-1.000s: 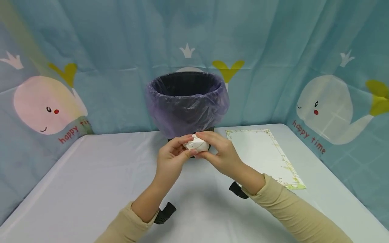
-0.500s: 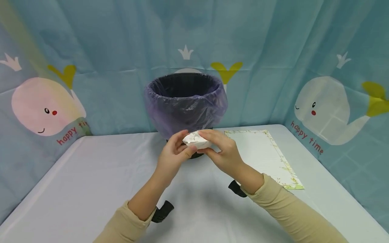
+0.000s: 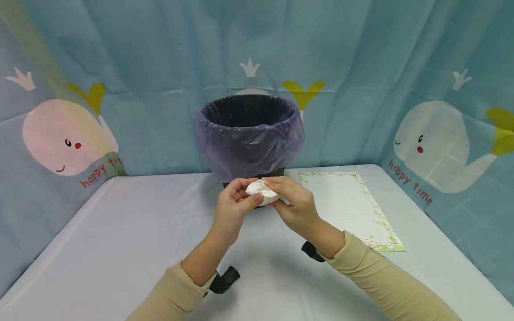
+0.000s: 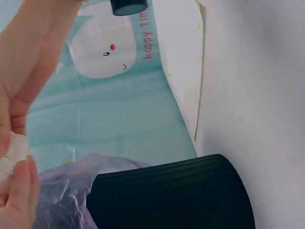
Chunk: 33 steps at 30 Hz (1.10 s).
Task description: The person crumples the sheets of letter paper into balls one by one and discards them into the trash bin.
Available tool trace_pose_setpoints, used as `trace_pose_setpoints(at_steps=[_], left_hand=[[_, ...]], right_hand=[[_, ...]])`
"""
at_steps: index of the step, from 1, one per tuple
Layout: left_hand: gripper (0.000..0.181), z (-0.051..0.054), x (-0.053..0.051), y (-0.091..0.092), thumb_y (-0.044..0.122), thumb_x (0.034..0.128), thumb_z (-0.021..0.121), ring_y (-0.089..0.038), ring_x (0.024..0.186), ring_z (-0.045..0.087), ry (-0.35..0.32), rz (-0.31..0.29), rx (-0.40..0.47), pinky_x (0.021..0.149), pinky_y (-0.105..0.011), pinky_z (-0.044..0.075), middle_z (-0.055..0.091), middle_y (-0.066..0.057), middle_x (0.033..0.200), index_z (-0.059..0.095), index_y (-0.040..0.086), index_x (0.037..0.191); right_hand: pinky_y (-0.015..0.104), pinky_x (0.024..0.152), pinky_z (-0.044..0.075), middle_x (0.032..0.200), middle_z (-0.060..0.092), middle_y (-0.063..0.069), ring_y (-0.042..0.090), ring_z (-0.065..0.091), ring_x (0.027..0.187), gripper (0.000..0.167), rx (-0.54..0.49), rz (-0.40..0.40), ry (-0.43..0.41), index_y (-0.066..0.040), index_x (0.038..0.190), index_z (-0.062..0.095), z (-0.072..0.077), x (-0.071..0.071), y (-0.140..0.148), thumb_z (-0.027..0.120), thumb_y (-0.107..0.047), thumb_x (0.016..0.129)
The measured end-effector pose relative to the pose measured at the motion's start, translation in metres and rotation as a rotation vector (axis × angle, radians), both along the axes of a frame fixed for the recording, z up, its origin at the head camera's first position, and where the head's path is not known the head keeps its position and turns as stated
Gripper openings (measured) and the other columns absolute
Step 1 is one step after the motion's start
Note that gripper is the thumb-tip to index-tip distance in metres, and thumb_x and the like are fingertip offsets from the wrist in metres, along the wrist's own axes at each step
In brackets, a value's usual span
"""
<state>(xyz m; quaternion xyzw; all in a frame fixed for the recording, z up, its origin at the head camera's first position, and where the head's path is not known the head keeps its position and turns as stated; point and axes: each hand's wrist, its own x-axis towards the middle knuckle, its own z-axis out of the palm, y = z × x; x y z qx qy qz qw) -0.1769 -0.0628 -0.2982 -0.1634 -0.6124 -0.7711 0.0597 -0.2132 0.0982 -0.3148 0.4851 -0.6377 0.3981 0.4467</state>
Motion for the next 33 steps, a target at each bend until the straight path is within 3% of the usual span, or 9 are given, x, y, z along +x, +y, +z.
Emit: trace_pose_setpoints(at_steps=[3,8,11,13,15,18,21,26,33], left_hand=[[0.030,0.000,0.000,-0.001,-0.012,0.0880,0.057,-0.007,0.083,0.060,0.008,-0.025,-0.024,0.075,-0.019,0.052,0.062,-0.006,0.096,0.048,-0.020,0.116],[0.032,0.000,-0.004,-0.010,-0.005,0.0909,0.055,-0.009,0.086,0.061,-0.016,-0.088,-0.101,0.078,-0.025,0.053,0.063,-0.009,0.099,0.045,-0.017,0.119],[0.038,0.003,-0.004,-0.016,0.002,0.0950,0.055,-0.012,0.090,0.063,-0.019,-0.142,-0.197,0.082,-0.031,0.053,0.062,-0.015,0.105,0.043,-0.014,0.127],[0.038,0.008,-0.004,-0.020,0.005,0.0969,0.055,-0.017,0.091,0.064,0.026,-0.121,-0.282,0.081,-0.031,0.052,0.063,-0.018,0.108,0.045,-0.013,0.129],[0.034,0.017,-0.006,-0.025,0.007,0.0969,0.058,-0.018,0.092,0.064,0.109,-0.008,-0.362,0.080,-0.027,0.050,0.064,-0.019,0.109,0.051,-0.010,0.126],[0.030,0.037,-0.014,-0.036,0.005,0.0945,0.062,-0.019,0.098,0.061,0.207,0.261,-0.393,0.080,-0.023,0.048,0.065,-0.017,0.113,0.057,-0.008,0.121],[0.036,0.063,-0.031,-0.051,0.008,0.0956,0.062,-0.021,0.115,0.051,0.218,0.429,-0.356,0.091,-0.027,0.044,0.058,-0.015,0.128,0.054,-0.004,0.129],[0.059,0.089,-0.068,-0.071,0.021,0.1010,0.053,-0.022,0.144,0.020,0.068,0.391,-0.279,0.113,-0.034,0.025,0.027,-0.005,0.157,0.027,0.007,0.152],[0.070,0.092,-0.103,-0.076,0.021,0.1024,0.049,-0.010,0.147,0.001,-0.056,0.263,-0.141,0.117,-0.026,0.006,0.004,0.004,0.162,0.006,0.014,0.157]], right_hand=[[0.028,0.079,0.054,0.097,0.067,0.023,0.034,0.064,0.086,0.040,0.011,0.043,0.003,0.009,0.098,0.066,0.003,0.000,0.002,0.077,0.020,0.061],[0.027,0.091,0.050,0.110,0.064,0.026,0.037,0.062,0.101,0.048,0.087,0.096,-0.132,0.008,0.106,0.063,0.006,0.003,0.006,0.078,0.020,0.062],[0.027,0.093,0.048,0.115,0.062,0.028,0.035,0.062,0.109,0.051,0.090,0.097,-0.192,0.007,0.110,0.061,0.008,0.006,0.010,0.077,0.021,0.063],[0.026,0.091,0.050,0.116,0.062,0.028,0.030,0.061,0.112,0.053,0.061,0.104,-0.209,0.008,0.110,0.060,0.009,0.007,0.013,0.077,0.022,0.062],[0.025,0.088,0.051,0.114,0.062,0.028,0.023,0.061,0.112,0.055,0.018,0.107,-0.222,0.010,0.110,0.059,0.010,0.008,0.017,0.077,0.024,0.060],[0.022,0.083,0.052,0.114,0.061,0.029,0.014,0.059,0.111,0.059,-0.028,0.107,-0.261,0.013,0.113,0.056,0.011,0.009,0.024,0.076,0.027,0.060],[0.019,0.081,0.051,0.115,0.059,0.032,0.008,0.058,0.107,0.062,-0.056,0.082,-0.314,0.014,0.117,0.052,0.013,0.009,0.030,0.074,0.029,0.061],[0.018,0.082,0.050,0.120,0.055,0.032,0.008,0.056,0.106,0.062,-0.079,0.062,-0.374,0.012,0.120,0.050,0.013,0.009,0.035,0.072,0.028,0.065],[0.017,0.078,0.050,0.120,0.056,0.031,0.009,0.056,0.102,0.060,-0.067,0.051,-0.378,0.011,0.120,0.053,0.007,0.006,0.039,0.073,0.026,0.065]])
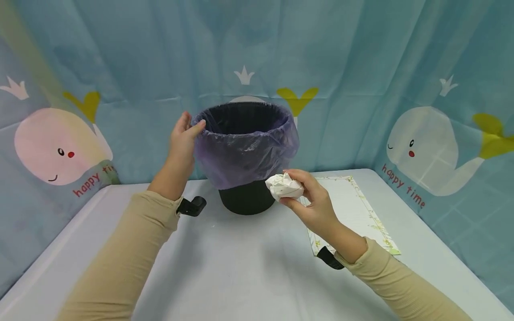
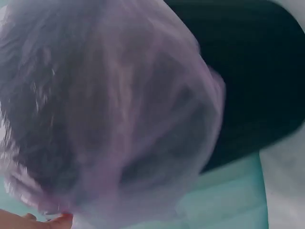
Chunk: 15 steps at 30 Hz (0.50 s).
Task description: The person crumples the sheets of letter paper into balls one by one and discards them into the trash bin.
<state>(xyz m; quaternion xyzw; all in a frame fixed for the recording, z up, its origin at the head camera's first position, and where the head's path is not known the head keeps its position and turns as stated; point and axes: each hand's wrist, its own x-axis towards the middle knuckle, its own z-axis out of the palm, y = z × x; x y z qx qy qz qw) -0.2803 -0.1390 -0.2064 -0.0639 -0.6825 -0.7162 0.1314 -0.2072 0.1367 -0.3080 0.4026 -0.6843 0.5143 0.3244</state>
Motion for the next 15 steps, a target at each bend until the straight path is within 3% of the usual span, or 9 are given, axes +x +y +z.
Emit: trace_pose_setpoints(at_steps=[3,8,12,15], left_hand=[[0.070,-0.001,-0.005,0.005,0.013,0.1017,0.049,-0.008,0.146,0.001,-0.030,-0.029,0.066,0.116,-0.023,0.006,0.003,0.004,0.162,0.005,0.014,0.156],[0.071,-0.006,-0.009,0.012,0.002,0.0984,0.048,-0.006,0.146,0.004,-0.012,-0.023,0.116,0.113,-0.017,0.013,0.005,0.003,0.162,0.007,0.012,0.156],[0.072,-0.008,-0.010,0.013,0.001,0.0971,0.047,-0.005,0.145,0.004,0.007,-0.012,0.147,0.112,-0.016,0.015,0.006,0.004,0.162,0.007,0.011,0.156],[0.073,-0.009,-0.011,0.015,-0.001,0.0957,0.047,-0.005,0.145,0.005,0.019,-0.002,0.176,0.111,-0.015,0.018,0.006,0.003,0.162,0.007,0.012,0.156]], right_hand=[[0.017,0.078,0.050,0.119,0.056,0.031,0.010,0.056,0.101,0.060,0.010,-0.004,-0.003,0.010,0.120,0.053,-0.001,-0.002,0.001,0.073,0.026,0.066],[0.018,0.081,0.051,0.123,0.052,0.030,0.009,0.055,0.103,0.059,0.032,-0.009,-0.075,0.010,0.126,0.049,0.005,-0.005,0.004,0.070,0.024,0.072],[0.018,0.082,0.050,0.129,0.048,0.028,0.008,0.053,0.104,0.056,-0.030,0.004,-0.204,0.014,0.131,0.044,0.022,-0.013,0.003,0.063,0.022,0.079],[0.018,0.079,0.050,0.127,0.047,0.027,0.009,0.054,0.100,0.056,-0.139,0.027,-0.291,0.015,0.136,0.040,0.046,-0.025,-0.001,0.058,0.020,0.083]])
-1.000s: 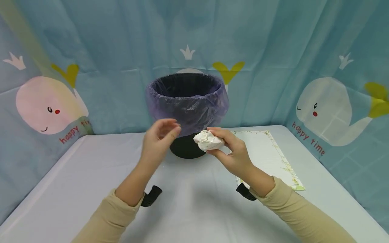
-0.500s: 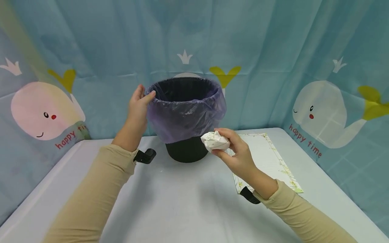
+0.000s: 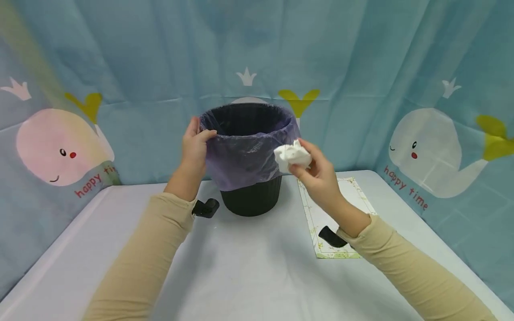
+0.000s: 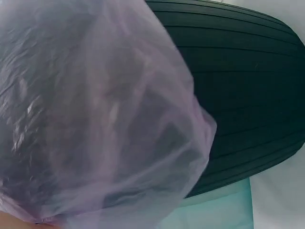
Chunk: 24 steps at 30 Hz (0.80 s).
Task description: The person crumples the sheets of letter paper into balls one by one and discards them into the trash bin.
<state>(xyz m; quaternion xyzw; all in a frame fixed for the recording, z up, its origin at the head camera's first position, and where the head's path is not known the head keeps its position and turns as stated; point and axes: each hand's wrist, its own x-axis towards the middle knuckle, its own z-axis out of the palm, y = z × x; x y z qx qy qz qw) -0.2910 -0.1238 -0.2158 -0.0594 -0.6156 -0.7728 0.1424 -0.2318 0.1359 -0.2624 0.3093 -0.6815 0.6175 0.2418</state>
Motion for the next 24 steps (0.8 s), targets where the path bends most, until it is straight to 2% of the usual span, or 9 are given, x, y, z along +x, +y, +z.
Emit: trace_pose_setpoints(at_steps=[3,5,9,11,13,15,18,20,24], left_hand=[[0.074,0.000,-0.001,0.002,-0.002,0.0941,0.047,-0.005,0.145,0.006,0.009,0.018,0.027,0.110,-0.014,0.019,0.007,0.003,0.162,0.009,0.012,0.156],[0.074,0.000,-0.001,0.003,-0.003,0.0932,0.047,-0.005,0.145,0.008,0.015,0.033,0.040,0.110,-0.014,0.019,0.009,0.002,0.162,0.010,0.011,0.156],[0.073,0.000,-0.002,0.005,-0.003,0.0925,0.047,-0.006,0.145,0.009,0.008,0.047,0.036,0.109,-0.014,0.020,0.011,0.002,0.162,0.013,0.010,0.155],[0.073,-0.001,-0.003,0.007,-0.002,0.0923,0.047,-0.006,0.145,0.009,-0.001,0.046,0.030,0.110,-0.014,0.020,0.011,0.003,0.162,0.013,0.010,0.155],[0.073,-0.001,-0.004,0.009,-0.002,0.0922,0.048,-0.006,0.145,0.009,-0.007,0.047,0.029,0.110,-0.015,0.020,0.012,0.003,0.162,0.014,0.010,0.155],[0.073,-0.001,-0.004,0.011,-0.002,0.0918,0.048,-0.007,0.145,0.009,-0.007,0.047,0.037,0.110,-0.015,0.019,0.012,0.002,0.162,0.014,0.010,0.155],[0.073,-0.001,-0.004,0.013,-0.002,0.0912,0.047,-0.007,0.145,0.009,-0.001,0.043,0.051,0.111,-0.015,0.018,0.012,0.001,0.162,0.014,0.008,0.155],[0.073,-0.001,-0.004,0.014,-0.002,0.0911,0.047,-0.007,0.145,0.009,0.004,0.041,0.049,0.111,-0.015,0.018,0.012,0.001,0.162,0.014,0.008,0.155],[0.074,0.000,-0.003,0.012,-0.001,0.0913,0.046,-0.006,0.145,0.009,0.005,0.040,0.040,0.111,-0.016,0.018,0.011,0.001,0.162,0.013,0.010,0.156]], right_hand=[[0.019,0.073,0.051,0.124,0.049,0.023,0.012,0.055,0.095,0.057,-0.084,-0.003,-0.042,0.012,0.141,0.038,0.033,-0.017,-0.007,0.057,0.014,0.086],[0.020,0.071,0.051,0.122,0.050,0.020,0.013,0.055,0.092,0.058,-0.092,-0.020,-0.053,0.008,0.143,0.037,0.056,-0.030,-0.014,0.059,0.009,0.089],[0.023,0.069,0.048,0.125,0.049,0.014,0.014,0.052,0.086,0.059,-0.013,-0.143,-0.116,0.000,0.144,0.039,0.091,-0.059,-0.028,0.066,-0.005,0.091],[0.024,0.075,0.049,0.130,0.046,0.013,0.016,0.052,0.092,0.061,0.048,-0.211,-0.207,-0.004,0.145,0.039,0.102,-0.072,-0.033,0.068,-0.012,0.092],[0.026,0.084,0.048,0.139,0.041,0.011,0.019,0.051,0.106,0.067,0.108,-0.253,-0.330,-0.008,0.148,0.035,0.110,-0.082,-0.037,0.069,-0.021,0.092],[0.031,0.092,0.047,0.148,0.033,0.012,0.022,0.047,0.120,0.075,0.137,-0.260,-0.446,-0.011,0.153,0.025,0.116,-0.089,-0.039,0.067,-0.029,0.093],[0.036,0.097,0.045,0.155,0.021,0.009,0.024,0.042,0.129,0.083,0.145,-0.262,-0.542,-0.016,0.156,0.010,0.119,-0.092,-0.037,0.062,-0.036,0.095],[0.037,0.100,0.043,0.157,0.018,0.007,0.024,0.040,0.132,0.083,0.151,-0.269,-0.535,-0.019,0.157,0.006,0.118,-0.091,-0.033,0.059,-0.038,0.096],[0.034,0.108,0.034,0.156,0.019,0.006,0.020,0.030,0.138,0.077,0.208,-0.302,-0.470,-0.019,0.156,0.010,0.113,-0.088,-0.024,0.057,-0.036,0.098]])
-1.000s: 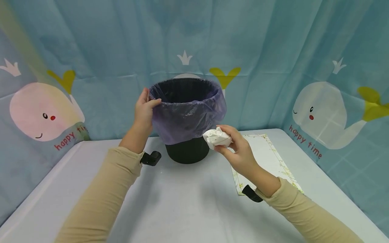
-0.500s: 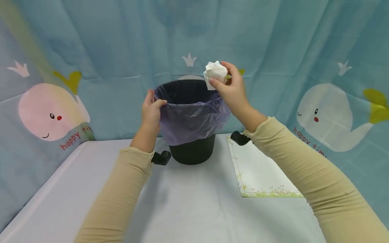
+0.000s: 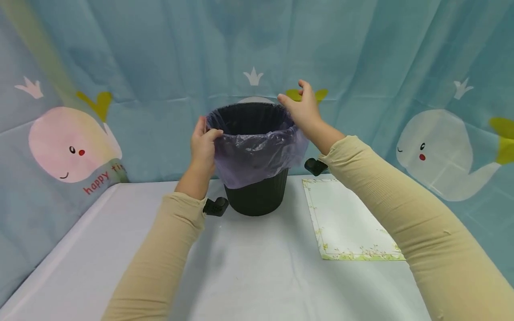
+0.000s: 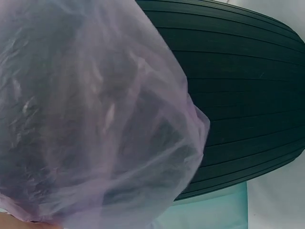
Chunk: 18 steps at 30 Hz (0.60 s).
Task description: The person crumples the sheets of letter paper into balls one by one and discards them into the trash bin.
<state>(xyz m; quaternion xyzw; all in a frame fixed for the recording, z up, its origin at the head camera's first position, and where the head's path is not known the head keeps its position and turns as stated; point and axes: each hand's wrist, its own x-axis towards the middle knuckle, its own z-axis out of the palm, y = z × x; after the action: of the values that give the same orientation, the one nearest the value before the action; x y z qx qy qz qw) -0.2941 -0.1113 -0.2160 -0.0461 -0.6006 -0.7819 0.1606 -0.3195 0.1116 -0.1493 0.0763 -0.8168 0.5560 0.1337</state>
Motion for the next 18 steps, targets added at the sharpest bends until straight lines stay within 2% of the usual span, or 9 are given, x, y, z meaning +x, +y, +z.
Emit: trace_pose_setpoints(at_steps=[6,11,15,18], left_hand=[[0.074,0.003,-0.001,-0.005,-0.001,0.0918,0.045,-0.006,0.145,0.008,-0.014,0.003,-0.021,0.112,-0.017,0.018,0.010,0.003,0.162,0.012,0.012,0.156],[0.074,0.004,-0.002,-0.010,0.000,0.0934,0.050,-0.007,0.145,0.010,0.012,0.027,-0.067,0.110,-0.017,0.022,0.012,0.001,0.162,0.012,0.010,0.156],[0.073,-0.001,0.003,-0.017,0.007,0.0953,0.056,-0.008,0.145,0.012,0.112,0.047,-0.142,0.110,-0.022,0.027,0.015,0.000,0.161,0.014,0.009,0.156],[0.072,-0.009,0.010,-0.020,0.010,0.0953,0.056,-0.009,0.145,0.012,0.220,0.019,-0.161,0.112,-0.026,0.027,0.016,-0.003,0.161,0.015,0.006,0.155]], right_hand=[[0.036,0.111,0.029,0.155,0.020,0.010,0.021,0.023,0.141,0.069,0.080,0.003,0.053,-0.012,0.154,0.019,-0.008,0.003,0.015,0.056,-0.030,0.099],[0.042,0.106,0.036,0.154,0.022,0.014,0.032,0.037,0.131,0.064,0.150,0.006,0.059,-0.007,0.151,0.024,-0.016,0.010,0.033,0.057,-0.025,0.099],[0.047,0.100,0.041,0.152,0.022,0.018,0.038,0.044,0.122,0.065,0.231,0.033,0.036,-0.004,0.151,0.024,-0.026,0.019,0.054,0.058,-0.023,0.099],[0.049,0.095,0.043,0.151,0.022,0.021,0.039,0.046,0.117,0.065,0.313,0.063,0.020,-0.002,0.151,0.024,-0.036,0.027,0.074,0.058,-0.020,0.099]])
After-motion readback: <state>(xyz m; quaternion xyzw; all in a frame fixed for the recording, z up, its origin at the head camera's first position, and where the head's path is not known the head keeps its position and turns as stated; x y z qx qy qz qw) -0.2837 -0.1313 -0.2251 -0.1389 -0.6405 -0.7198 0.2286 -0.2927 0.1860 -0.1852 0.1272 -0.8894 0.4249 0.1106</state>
